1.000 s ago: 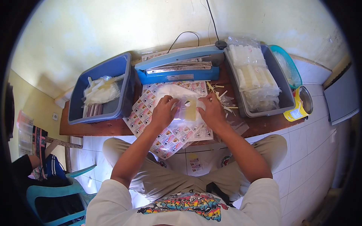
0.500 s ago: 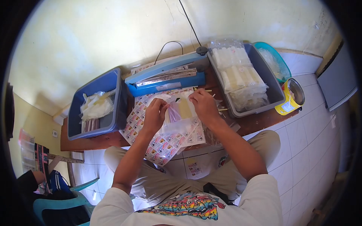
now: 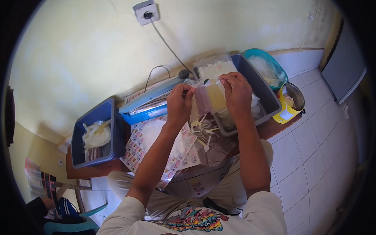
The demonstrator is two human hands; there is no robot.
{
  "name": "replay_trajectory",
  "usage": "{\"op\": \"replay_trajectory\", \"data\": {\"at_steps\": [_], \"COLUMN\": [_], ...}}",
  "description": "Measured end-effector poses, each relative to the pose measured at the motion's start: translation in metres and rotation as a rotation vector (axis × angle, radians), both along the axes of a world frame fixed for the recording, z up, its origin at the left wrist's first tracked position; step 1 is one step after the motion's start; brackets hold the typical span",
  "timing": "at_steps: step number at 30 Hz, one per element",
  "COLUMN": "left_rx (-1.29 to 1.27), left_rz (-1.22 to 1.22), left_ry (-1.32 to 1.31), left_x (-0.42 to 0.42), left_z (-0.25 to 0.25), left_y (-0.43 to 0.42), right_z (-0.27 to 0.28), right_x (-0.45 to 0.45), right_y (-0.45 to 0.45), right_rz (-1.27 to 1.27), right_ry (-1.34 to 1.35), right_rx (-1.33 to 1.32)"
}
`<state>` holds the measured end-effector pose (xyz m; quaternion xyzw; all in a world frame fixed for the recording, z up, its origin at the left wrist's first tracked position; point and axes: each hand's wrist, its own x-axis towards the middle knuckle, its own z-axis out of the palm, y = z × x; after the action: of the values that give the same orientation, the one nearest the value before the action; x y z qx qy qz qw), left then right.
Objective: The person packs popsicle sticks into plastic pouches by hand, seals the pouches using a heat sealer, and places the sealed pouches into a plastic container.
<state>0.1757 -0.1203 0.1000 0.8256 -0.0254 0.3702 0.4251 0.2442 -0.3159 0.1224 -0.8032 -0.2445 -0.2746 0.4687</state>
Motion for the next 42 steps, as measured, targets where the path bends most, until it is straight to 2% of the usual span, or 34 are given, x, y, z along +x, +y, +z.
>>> {"op": "replay_trajectory", "data": {"at_steps": [6,9,11,14,18,20,21,23,26,32,42], "left_rx": [-0.063,-0.097,-0.095,-0.105,-0.117,0.154,0.152,0.232,0.226,0.176,0.215], "left_rz": [-0.015,0.002,0.047,0.108,0.137,0.285,0.283,0.136,0.044,0.031,0.014], "left_ry": [0.088,0.113,0.090,0.090,0.177,0.029,0.034,0.044,0.141,0.169,0.279], "left_x": [0.059,0.076,0.085,0.087,0.078,0.072,0.071,0.070,0.070,0.071,0.070], "left_z": [-0.025,-0.043,-0.055,-0.062,-0.055,-0.052,-0.056,-0.066,-0.076,-0.075,-0.077], "left_y": [-0.035,-0.044,-0.050,-0.058,-0.077,-0.088,-0.089,-0.087,-0.083,-0.076,-0.070], "right_z": [-0.020,-0.030,-0.034,-0.046,-0.048,-0.036,-0.037,-0.039,-0.056,-0.043,-0.057], "right_x": [0.036,0.042,0.046,0.054,0.052,0.043,0.042,0.041,0.043,0.035,0.040], "right_y": [-0.030,-0.037,-0.043,-0.050,-0.055,-0.053,-0.054,-0.054,-0.055,-0.058,-0.058], "right_rz": [-0.170,-0.210,-0.238,-0.195,-0.188,-0.156,-0.157,-0.098,-0.075,-0.086,-0.132], "right_ry": [0.049,0.157,0.200,0.204,0.157,0.061,0.065,-0.022,0.061,0.213,0.219], "right_rx": [-0.023,-0.021,-0.099,-0.016,-0.084,-0.152,-0.154,-0.357,-0.432,-0.417,-0.474]}}
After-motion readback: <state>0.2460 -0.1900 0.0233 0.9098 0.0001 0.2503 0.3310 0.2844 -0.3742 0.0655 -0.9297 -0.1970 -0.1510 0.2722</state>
